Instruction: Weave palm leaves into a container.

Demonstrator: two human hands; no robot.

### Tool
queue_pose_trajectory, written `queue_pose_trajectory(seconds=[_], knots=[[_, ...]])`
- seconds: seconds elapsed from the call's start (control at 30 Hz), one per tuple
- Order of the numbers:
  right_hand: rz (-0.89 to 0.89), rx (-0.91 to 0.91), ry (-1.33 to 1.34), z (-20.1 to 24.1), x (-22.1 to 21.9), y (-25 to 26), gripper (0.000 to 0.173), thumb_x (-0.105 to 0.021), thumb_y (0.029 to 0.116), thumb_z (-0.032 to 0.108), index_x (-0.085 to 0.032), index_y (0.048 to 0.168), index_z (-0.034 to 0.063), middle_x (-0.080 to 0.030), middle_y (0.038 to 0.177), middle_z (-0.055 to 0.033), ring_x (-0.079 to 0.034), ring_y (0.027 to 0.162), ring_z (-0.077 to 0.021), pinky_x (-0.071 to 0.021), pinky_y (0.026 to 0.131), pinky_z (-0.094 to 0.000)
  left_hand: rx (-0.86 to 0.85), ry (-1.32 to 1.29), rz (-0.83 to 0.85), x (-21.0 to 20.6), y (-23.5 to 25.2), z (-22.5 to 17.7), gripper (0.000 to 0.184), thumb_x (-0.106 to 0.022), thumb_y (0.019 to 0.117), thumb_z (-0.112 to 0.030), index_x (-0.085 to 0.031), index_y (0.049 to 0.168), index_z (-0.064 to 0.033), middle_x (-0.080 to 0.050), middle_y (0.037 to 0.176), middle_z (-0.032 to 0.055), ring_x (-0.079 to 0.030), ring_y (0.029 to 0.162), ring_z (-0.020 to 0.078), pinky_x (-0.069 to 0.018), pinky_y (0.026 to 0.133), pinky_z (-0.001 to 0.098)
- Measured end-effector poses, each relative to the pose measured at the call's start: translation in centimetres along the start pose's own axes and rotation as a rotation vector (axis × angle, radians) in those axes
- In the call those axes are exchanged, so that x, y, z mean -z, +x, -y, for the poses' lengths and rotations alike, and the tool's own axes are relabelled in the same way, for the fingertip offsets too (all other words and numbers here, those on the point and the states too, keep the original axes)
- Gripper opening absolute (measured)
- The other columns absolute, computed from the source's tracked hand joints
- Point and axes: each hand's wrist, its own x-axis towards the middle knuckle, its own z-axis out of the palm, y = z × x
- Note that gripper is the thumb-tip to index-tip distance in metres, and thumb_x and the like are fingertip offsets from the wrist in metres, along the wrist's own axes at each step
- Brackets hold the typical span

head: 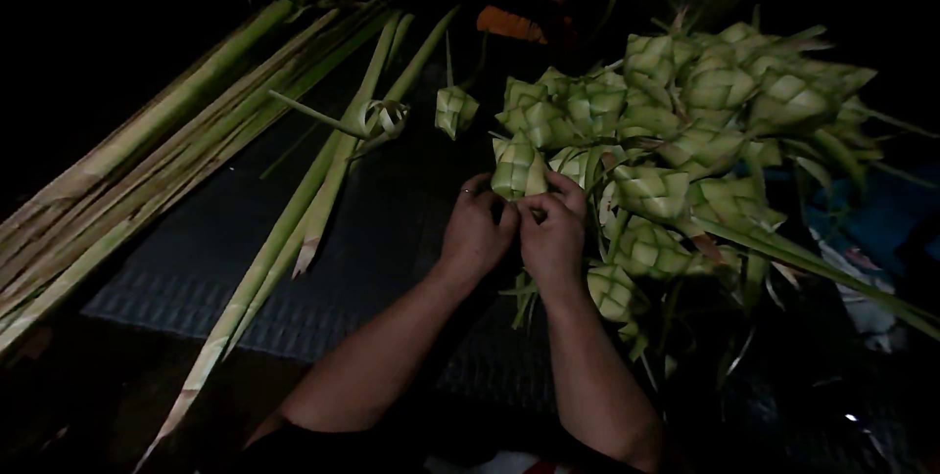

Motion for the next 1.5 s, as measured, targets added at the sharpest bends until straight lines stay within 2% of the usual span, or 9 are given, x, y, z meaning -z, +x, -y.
queue_pose_trajectory(seconds=[0.43, 0.67, 0.83, 0.97, 1.07, 1.27, 1.33, 1.43, 1.5], knots=[[0.043, 0.186, -0.208, -0.2, -0.8, -0.3, 0.008, -0.071, 0.0927, 0.007, -0.078, 0.096, 0.0049, -0.045, 0.153, -0.019, -0.051, 0.13, -0.0415, -0.0442, 0.105, -0.0567, 0.131, 0.015, 0.074, 0.9, 1.3, 0.3, 0.02, -0.06, 0.0989, -0.013, -0.074, 0.095, 0.0006, -0.059, 0.139, 0.0127, -0.06, 0.124, 0.0233, -0.0497, 0.103, 0.0423], [0.045, 0.076, -0.083, -0.2, -0.2, -0.1, 0.014, -0.067, 0.0982, 0.015, -0.072, 0.102, 0.0023, -0.047, 0.151, -0.0163, -0.057, 0.125, -0.0341, -0.0499, 0.099, -0.0524, 0.164, -0.356, 0.008, 0.5, 1.3, 0.8, 0.016, -0.065, 0.0944, -0.008, -0.067, 0.08, -0.0032, -0.057, 0.135, 0.0096, -0.058, 0.117, 0.0167, -0.0509, 0.095, 0.035], [0.054, 0.047, -0.024, -0.3, 0.2, 0.0, 0.016, -0.064, 0.1005, 0.016, -0.071, 0.103, 0.0021, -0.049, 0.149, -0.0151, -0.063, 0.113, -0.0276, -0.0547, 0.091, -0.0452, 0.194, -0.462, -0.019, 0.2, 1.2, 0.7, 0.02, -0.06, 0.0996, -0.012, -0.071, 0.087, -0.0013, -0.056, 0.135, 0.0111, -0.056, 0.119, 0.0162, -0.0485, 0.097, 0.0343], [0.038, 0.04, 0.004, -0.3, 0.0, 0.0, 0.015, -0.066, 0.0999, 0.017, -0.072, 0.102, 0.0032, -0.05, 0.146, -0.0148, -0.064, 0.108, -0.0244, -0.0561, 0.088, -0.0419, 0.229, -0.592, -0.106, -0.5, 1.0, 0.8, 0.019, -0.066, 0.0972, -0.015, -0.07, 0.081, -0.0045, -0.058, 0.131, 0.0089, -0.057, 0.117, 0.0152, -0.0501, 0.095, 0.0331], [0.037, 0.007, 0.047, 0.0, 0.1, -0.1, 0.017, -0.064, 0.1007, 0.017, -0.072, 0.104, 0.003, -0.051, 0.145, -0.0156, -0.062, 0.112, -0.0255, -0.0546, 0.09, -0.0425, 0.199, -0.708, -0.124, -0.3, 0.8, 0.3, 0.015, -0.063, 0.0973, -0.012, -0.073, 0.088, -0.0052, -0.054, 0.139, 0.0074, -0.054, 0.122, 0.0134, -0.0488, 0.099, 0.0319], [0.041, 0.011, 0.101, -0.3, 0.4, -0.1, 0.019, -0.059, 0.1034, 0.018, -0.07, 0.107, 0.0034, -0.053, 0.143, -0.0137, -0.061, 0.115, -0.0227, -0.0542, 0.091, -0.0399, 0.108, -0.522, -0.052, 0.6, 1.0, 0.5, 0.012, -0.068, 0.0951, -0.012, -0.074, 0.087, -0.0067, -0.046, 0.152, 0.0064, -0.047, 0.135, 0.0158, -0.0441, 0.107, 0.0368], [0.039, 0.003, 0.124, -0.4, 0.7, 0.0, 0.02, -0.058, 0.1042, 0.02, -0.069, 0.109, 0.0043, -0.054, 0.142, -0.0127, -0.06, 0.117, -0.0223, -0.0537, 0.093, -0.04, 0.084, -0.516, -0.014, 1.2, 0.9, 0.4, 0.012, -0.065, 0.0976, -0.013, -0.074, 0.091, -0.0074, -0.047, 0.153, 0.0052, -0.049, 0.134, 0.0126, -0.0462, 0.106, 0.0337], [0.024, -0.01, 0.124, -0.6, 1.1, 0.4, 0.022, -0.059, 0.1043, 0.022, -0.069, 0.108, 0.0025, -0.054, 0.14, -0.0139, -0.06, 0.117, -0.0224, -0.0534, 0.094, -0.0398, -0.016, -0.571, 0.008, 2.0, 1.2, 0.9, 0.022, -0.062, 0.0988, -0.007, -0.07, 0.119, -0.0053, -0.057, 0.146, 0.0073, -0.057, 0.128, 0.0122, -0.0503, 0.104, 0.0312], [0.028, -0.059, 0.154, -0.7, 1.3, 0.6, 0.022, -0.059, 0.1044, 0.021, -0.068, 0.106, 0.0011, -0.055, 0.138, -0.0141, -0.062, 0.112, -0.0208, -0.0554, 0.091, -0.038, -0.048, -0.566, -0.022, 1.8, 1.4, 1.3, 0.031, -0.064, 0.0967, -0.002, -0.063, 0.128, -0.0032, -0.061, 0.138, 0.0095, -0.062, 0.121, 0.0135, -0.0533, 0.101, 0.0313]])
